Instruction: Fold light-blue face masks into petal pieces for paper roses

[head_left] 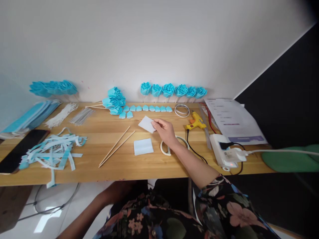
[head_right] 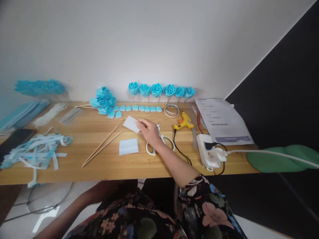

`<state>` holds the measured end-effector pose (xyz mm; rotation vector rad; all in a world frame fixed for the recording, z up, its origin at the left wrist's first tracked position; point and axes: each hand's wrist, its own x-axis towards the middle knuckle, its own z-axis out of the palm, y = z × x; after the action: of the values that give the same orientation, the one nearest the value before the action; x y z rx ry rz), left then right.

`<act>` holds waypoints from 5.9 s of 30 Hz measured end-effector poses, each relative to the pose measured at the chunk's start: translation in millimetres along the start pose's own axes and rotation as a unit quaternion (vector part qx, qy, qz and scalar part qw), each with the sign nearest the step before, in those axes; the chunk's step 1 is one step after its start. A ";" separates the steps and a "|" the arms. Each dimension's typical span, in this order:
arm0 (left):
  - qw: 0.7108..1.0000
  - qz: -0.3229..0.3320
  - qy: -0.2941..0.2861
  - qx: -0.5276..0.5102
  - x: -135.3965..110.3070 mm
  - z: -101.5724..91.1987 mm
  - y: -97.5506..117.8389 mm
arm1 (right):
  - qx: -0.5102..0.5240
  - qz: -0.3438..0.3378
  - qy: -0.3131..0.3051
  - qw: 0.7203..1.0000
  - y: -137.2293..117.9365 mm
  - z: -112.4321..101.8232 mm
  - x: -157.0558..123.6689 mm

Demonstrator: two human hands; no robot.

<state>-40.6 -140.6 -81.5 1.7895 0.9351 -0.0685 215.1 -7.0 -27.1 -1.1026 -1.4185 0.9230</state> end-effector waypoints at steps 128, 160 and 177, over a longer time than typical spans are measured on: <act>0.830 0.083 0.174 -0.523 82.8 -130.4 74.6 | -0.310 -0.331 -0.135 0.881 -3.3 -5.2 11.1; 0.925 0.102 0.225 -0.290 86.4 -127.8 65.2 | -0.023 0.019 -0.064 0.998 -5.1 8.5 4.3; 0.918 0.109 0.218 -0.311 87.0 -129.7 66.1 | -0.029 0.023 -0.054 0.998 2.4 6.7 5.5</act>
<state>11.9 5.9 -14.1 1.3062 0.9192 0.7243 208.7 -0.8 -28.8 -1.1476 -1.5205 0.9930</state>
